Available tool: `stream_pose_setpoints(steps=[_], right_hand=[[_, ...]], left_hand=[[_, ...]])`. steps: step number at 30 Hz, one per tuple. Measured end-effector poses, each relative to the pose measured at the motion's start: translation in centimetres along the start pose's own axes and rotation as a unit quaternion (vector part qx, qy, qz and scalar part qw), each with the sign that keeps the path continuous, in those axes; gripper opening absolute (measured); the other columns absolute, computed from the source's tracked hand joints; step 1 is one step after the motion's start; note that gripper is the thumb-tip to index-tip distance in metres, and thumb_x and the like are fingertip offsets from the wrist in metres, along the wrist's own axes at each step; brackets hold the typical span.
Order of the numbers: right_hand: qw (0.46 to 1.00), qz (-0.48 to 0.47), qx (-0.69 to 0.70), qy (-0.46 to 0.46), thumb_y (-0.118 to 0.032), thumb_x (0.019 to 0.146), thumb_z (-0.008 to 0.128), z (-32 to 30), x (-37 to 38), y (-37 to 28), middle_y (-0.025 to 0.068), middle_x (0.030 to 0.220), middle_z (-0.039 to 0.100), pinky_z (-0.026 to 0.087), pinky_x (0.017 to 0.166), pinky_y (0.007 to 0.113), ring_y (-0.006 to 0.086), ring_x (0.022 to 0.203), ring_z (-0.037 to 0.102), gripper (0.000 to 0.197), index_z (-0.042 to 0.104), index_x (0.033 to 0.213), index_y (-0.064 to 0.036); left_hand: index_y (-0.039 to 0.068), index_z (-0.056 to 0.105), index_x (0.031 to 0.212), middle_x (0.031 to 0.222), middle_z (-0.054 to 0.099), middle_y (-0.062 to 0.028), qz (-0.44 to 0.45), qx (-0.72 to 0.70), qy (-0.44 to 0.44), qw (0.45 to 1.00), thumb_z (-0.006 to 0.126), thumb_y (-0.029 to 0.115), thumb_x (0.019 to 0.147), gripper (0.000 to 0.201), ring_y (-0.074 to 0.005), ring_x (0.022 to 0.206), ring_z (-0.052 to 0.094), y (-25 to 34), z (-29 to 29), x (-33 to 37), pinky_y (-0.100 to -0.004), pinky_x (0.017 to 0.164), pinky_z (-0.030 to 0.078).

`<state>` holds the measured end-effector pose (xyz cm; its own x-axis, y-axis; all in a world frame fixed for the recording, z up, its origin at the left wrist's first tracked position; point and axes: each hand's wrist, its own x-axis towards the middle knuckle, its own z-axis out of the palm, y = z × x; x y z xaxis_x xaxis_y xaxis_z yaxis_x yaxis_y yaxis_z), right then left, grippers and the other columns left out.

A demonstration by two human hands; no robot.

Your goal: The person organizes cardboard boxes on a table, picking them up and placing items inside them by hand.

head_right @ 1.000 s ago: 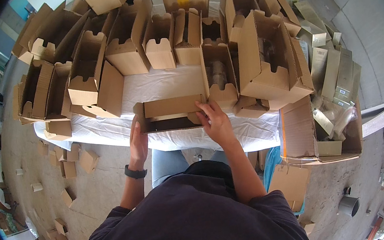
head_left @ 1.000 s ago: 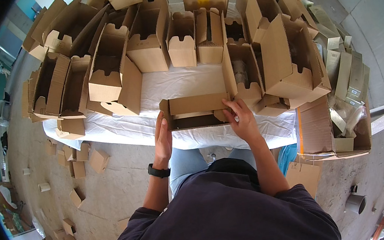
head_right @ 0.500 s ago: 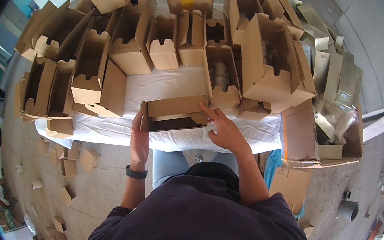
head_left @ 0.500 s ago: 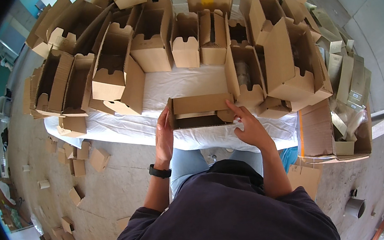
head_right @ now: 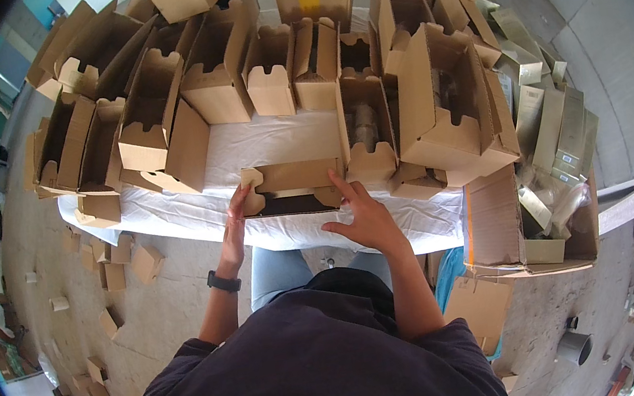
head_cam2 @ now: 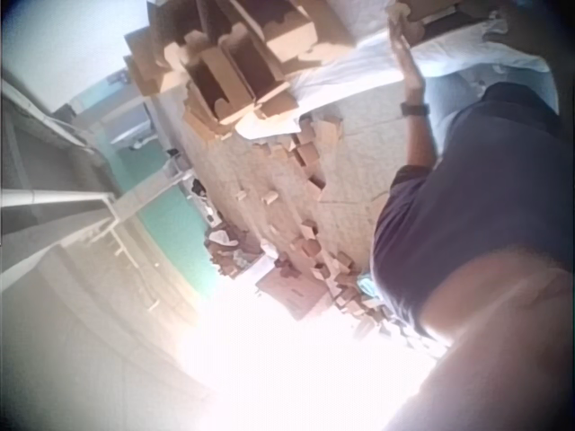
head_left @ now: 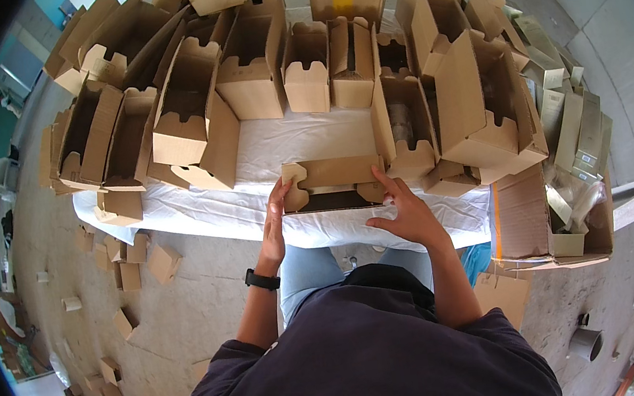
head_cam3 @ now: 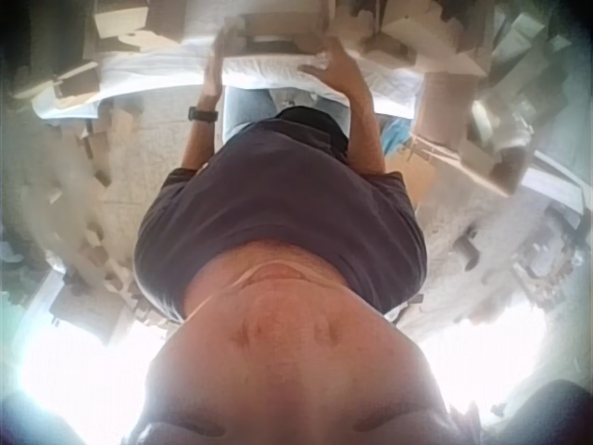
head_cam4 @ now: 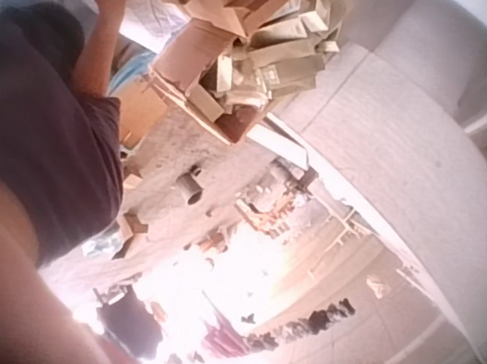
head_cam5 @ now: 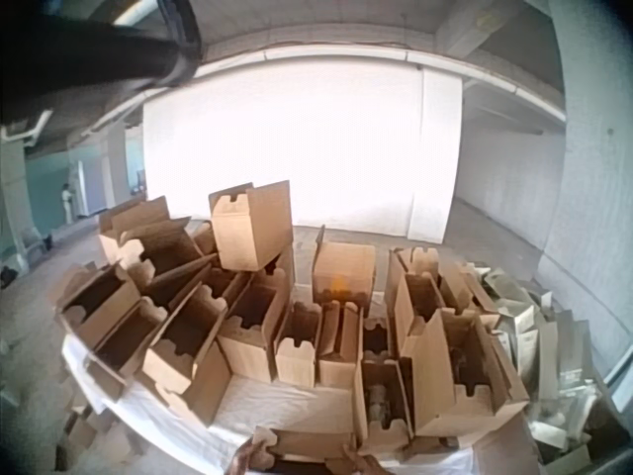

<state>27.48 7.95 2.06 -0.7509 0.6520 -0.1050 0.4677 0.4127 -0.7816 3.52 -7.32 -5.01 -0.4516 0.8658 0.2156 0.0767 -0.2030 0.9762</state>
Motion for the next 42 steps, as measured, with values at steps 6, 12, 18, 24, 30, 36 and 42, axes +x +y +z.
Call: stream_pose_setpoints(steps=[6,12,18,24,30,36,42], right_hand=[[0.999,-0.015,0.029,0.033,-0.031,0.075,0.080,1.3,-0.2,1.2,0.0185,0.133,0.045,0.043,0.099,0.041,0.0353,0.118,0.050,0.095,0.026,0.153,-0.0255],[0.987,-0.069,0.103,0.100,-0.027,0.088,0.068,3.5,0.1,2.3,0.0232,0.144,0.034,0.037,0.107,0.042,0.0388,0.131,0.041,0.078,0.026,0.153,-0.0222],[0.981,-0.081,0.130,0.118,-0.025,0.091,0.064,4.0,-0.1,2.0,0.0224,0.143,0.035,0.037,0.107,0.041,0.0368,0.129,0.042,0.071,0.029,0.152,-0.0181],[0.980,-0.084,0.126,0.132,-0.023,0.091,0.064,4.0,0.0,2.3,0.0213,0.141,0.038,0.041,0.102,0.039,0.0347,0.124,0.047,0.069,0.031,0.151,-0.0174],[0.976,-0.079,0.130,0.156,-0.021,0.092,0.063,4.4,0.1,1.9,0.0190,0.138,0.041,0.044,0.098,0.037,0.0326,0.121,0.049,0.064,0.035,0.150,-0.0159],[0.972,-0.050,0.133,0.188,-0.022,0.093,0.062,5.2,0.5,1.8,0.0178,0.132,0.047,0.045,0.095,0.037,0.0311,0.116,0.052,0.059,0.039,0.147,-0.0147],[0.962,-0.048,0.123,0.238,-0.023,0.094,0.062,6.5,0.6,1.6,0.0184,0.132,0.048,0.046,0.093,0.038,0.0310,0.118,0.051,0.059,0.038,0.146,-0.0121]], left_hand=[[0.003,0.040,0.144,0.155,0.026,-0.0182,0.030,0.043,-0.030,0.998,0.021,0.047,0.105,0.062,-0.0310,0.144,0.024,-0.6,-0.4,-0.2,-0.0415,0.118,0.017],[0.004,0.039,0.145,0.156,0.024,-0.0174,0.019,0.060,-0.051,0.997,0.020,0.048,0.105,0.063,-0.0303,0.145,0.022,-0.6,-1.2,0.5,-0.0415,0.118,0.016],[0.004,0.037,0.147,0.158,0.022,-0.0167,0.001,-0.018,-0.042,0.999,0.019,0.051,0.104,0.066,-0.0299,0.146,0.019,-2.5,-1.3,-0.5,-0.0422,0.119,0.014],[0.005,0.039,0.146,0.157,0.024,-0.0171,-0.031,0.013,-0.038,0.999,0.021,0.048,0.105,0.062,-0.0302,0.146,0.020,-1.8,-1.1,-0.6,-0.0416,0.119,0.014],[0.006,0.040,0.146,0.156,0.025,-0.0166,-0.017,0.000,-0.031,0.999,0.022,0.047,0.105,0.060,-0.0300,0.145,0.021,-1.9,-1.0,-0.4,-0.0414,0.119,0.014],[0.006,0.035,0.148,0.157,0.023,-0.0163,-0.035,0.013,-0.032,0.999,0.030,0.047,0.104,0.061,-0.0302,0.146,0.018,-0.9,-0.7,-0.5,-0.0415,0.119,0.012],[0.001,0.015,0.153,0.159,0.017,-0.0156,-0.018,0.035,-0.023,0.999,0.044,0.038,0.101,0.070,-0.0272,0.149,0.010,-0.2,0.7,-0.6,-0.0398,0.119,0.007]])
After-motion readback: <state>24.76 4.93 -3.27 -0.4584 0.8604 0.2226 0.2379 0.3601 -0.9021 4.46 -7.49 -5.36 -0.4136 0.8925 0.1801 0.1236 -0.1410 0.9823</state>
